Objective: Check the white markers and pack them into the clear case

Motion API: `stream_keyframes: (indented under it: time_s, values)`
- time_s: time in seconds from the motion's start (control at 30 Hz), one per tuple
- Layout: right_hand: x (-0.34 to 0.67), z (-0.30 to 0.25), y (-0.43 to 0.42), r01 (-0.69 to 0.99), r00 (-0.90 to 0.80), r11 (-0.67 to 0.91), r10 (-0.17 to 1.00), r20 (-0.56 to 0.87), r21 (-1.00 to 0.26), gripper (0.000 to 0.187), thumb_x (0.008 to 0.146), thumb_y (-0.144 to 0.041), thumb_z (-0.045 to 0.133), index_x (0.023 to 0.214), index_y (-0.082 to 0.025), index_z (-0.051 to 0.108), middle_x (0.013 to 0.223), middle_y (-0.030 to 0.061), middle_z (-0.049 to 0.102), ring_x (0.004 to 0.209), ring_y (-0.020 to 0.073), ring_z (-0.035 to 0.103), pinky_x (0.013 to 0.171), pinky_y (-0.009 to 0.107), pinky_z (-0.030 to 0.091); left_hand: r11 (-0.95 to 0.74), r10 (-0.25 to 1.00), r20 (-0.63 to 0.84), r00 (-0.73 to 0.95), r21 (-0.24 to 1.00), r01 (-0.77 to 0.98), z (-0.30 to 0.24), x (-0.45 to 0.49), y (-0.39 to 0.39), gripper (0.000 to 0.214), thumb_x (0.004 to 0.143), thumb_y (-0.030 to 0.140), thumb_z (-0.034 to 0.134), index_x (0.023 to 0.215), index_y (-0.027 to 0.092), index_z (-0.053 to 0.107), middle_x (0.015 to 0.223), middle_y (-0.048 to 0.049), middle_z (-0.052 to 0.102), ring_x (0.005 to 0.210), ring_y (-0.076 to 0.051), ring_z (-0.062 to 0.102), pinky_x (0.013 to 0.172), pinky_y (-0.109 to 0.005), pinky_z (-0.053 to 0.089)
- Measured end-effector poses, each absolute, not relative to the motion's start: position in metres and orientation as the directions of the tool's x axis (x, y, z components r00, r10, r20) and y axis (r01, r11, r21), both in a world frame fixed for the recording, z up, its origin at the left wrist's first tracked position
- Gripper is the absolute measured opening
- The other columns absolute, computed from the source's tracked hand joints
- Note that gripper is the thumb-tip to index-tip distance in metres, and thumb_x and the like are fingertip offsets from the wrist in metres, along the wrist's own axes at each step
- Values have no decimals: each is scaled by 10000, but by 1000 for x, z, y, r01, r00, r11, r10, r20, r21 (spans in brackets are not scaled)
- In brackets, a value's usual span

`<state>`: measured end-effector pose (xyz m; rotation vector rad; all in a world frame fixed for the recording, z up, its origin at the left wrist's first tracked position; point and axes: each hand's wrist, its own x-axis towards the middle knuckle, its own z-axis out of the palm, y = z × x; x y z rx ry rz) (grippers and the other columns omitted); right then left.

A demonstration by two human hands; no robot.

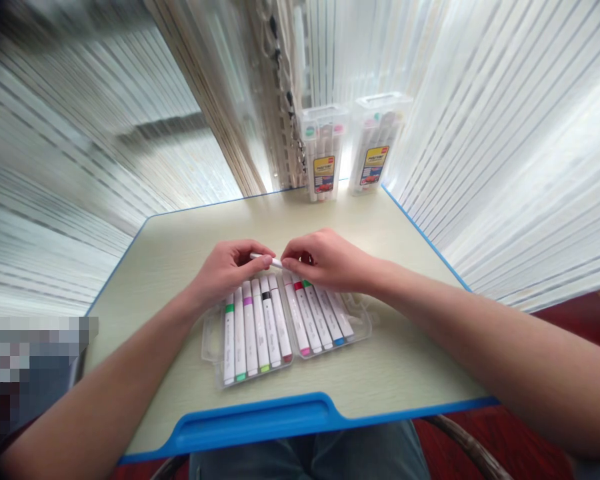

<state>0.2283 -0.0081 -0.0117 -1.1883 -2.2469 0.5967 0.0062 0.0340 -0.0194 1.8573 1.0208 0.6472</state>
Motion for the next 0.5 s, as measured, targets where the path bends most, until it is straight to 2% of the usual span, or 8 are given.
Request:
stream_keyframes:
  time_s: [0.5]
  values:
    - [229, -12, -7, 623, -493, 537, 834, 248, -569, 195, 932, -234, 591, 945, -153, 768, 765, 39, 748, 644, 131, 626, 622, 239, 416, -293, 842, 45, 538, 875, 385, -23, 4, 36, 278, 810, 404, 735, 838, 128, 751, 744, -37, 699, 610, -113, 552, 550, -216, 398]
